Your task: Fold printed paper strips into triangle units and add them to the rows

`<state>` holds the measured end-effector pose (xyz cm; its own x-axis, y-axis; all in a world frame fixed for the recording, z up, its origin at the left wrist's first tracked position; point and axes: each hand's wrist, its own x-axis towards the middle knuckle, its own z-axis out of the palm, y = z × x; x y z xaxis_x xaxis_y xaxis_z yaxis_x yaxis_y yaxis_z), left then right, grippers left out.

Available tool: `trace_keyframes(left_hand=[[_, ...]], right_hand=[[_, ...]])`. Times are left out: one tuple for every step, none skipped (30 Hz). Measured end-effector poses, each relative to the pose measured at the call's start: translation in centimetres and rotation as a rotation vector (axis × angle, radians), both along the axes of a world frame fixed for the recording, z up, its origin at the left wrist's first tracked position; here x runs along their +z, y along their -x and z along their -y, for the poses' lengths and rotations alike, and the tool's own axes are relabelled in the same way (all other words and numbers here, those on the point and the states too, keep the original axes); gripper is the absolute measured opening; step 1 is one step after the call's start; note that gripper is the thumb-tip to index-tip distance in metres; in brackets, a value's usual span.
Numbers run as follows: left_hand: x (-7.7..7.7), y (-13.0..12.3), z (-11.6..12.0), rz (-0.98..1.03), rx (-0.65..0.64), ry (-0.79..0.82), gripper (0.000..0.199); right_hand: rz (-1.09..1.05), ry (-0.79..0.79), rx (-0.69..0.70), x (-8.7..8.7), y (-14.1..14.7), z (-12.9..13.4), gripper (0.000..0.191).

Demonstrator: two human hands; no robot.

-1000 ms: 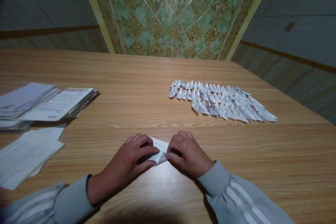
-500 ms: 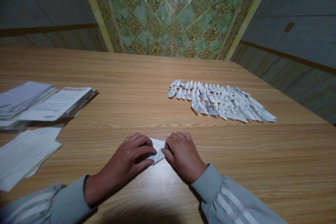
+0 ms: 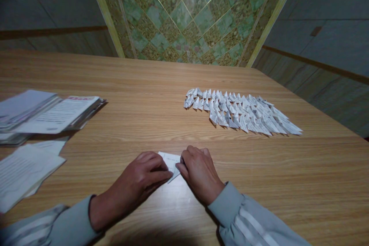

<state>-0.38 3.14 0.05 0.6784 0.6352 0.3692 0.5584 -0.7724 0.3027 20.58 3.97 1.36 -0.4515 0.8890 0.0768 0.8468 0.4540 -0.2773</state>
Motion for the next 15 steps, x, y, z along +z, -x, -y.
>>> trace_keyframes(left_hand=[[0.01,-0.03,0.03,-0.004,0.006,0.012,0.021],[0.01,-0.05,0.05,-0.008,0.010,0.024,0.021],[-0.01,-0.07,0.05,-0.012,0.014,0.034,0.021],[-0.05,-0.08,0.05,-0.012,0.017,0.045,0.021],[-0.10,-0.08,0.04,-0.005,0.024,0.056,0.021],[-0.17,-0.05,0.02,0.008,0.033,0.072,0.019],[-0.24,-0.01,-0.01,0.025,0.046,0.094,0.018],[-0.31,0.04,-0.04,0.042,0.063,0.120,0.017],[-0.36,0.10,-0.08,0.056,0.083,0.143,0.016],[-0.40,0.16,-0.12,0.065,0.104,0.160,0.017],[-0.42,0.22,-0.16,0.066,0.119,0.169,0.019],[-0.44,0.27,-0.21,0.063,0.125,0.171,0.022],[-0.45,0.31,-0.27,0.059,0.124,0.167,0.024],[-0.46,0.34,-0.32,0.053,0.117,0.163,0.025],[-0.46,0.37,-0.36,0.046,0.107,0.161,0.026]], right_hand=[[0.005,-0.004,-0.003,-0.02,0.03,0.00,0.013],[0.013,-0.011,-0.005,-0.03,0.07,-0.01,0.013],[0.024,-0.019,-0.005,-0.05,0.09,-0.03,0.013],[0.036,-0.027,-0.003,-0.07,0.10,-0.06,0.014],[0.045,-0.033,0.001,-0.09,0.09,-0.10,0.014],[0.050,-0.036,0.006,-0.10,0.05,-0.13,0.014],[0.048,-0.033,0.013,-0.11,-0.01,-0.17,0.014],[0.041,-0.024,0.022,-0.11,-0.10,-0.21,0.014],[0.027,-0.010,0.034,-0.11,-0.20,-0.25,0.014],[0.009,0.004,0.046,-0.10,-0.31,-0.28,0.014],[-0.009,0.020,0.056,-0.08,-0.41,-0.31,0.013],[-0.023,0.032,0.062,-0.07,-0.49,-0.34,0.013],[-0.034,0.041,0.063,-0.05,-0.55,-0.36,0.013],[-0.038,0.044,0.061,-0.04,-0.58,-0.37,0.013],[-0.035,0.044,0.056,-0.04,-0.58,-0.38,0.013]])
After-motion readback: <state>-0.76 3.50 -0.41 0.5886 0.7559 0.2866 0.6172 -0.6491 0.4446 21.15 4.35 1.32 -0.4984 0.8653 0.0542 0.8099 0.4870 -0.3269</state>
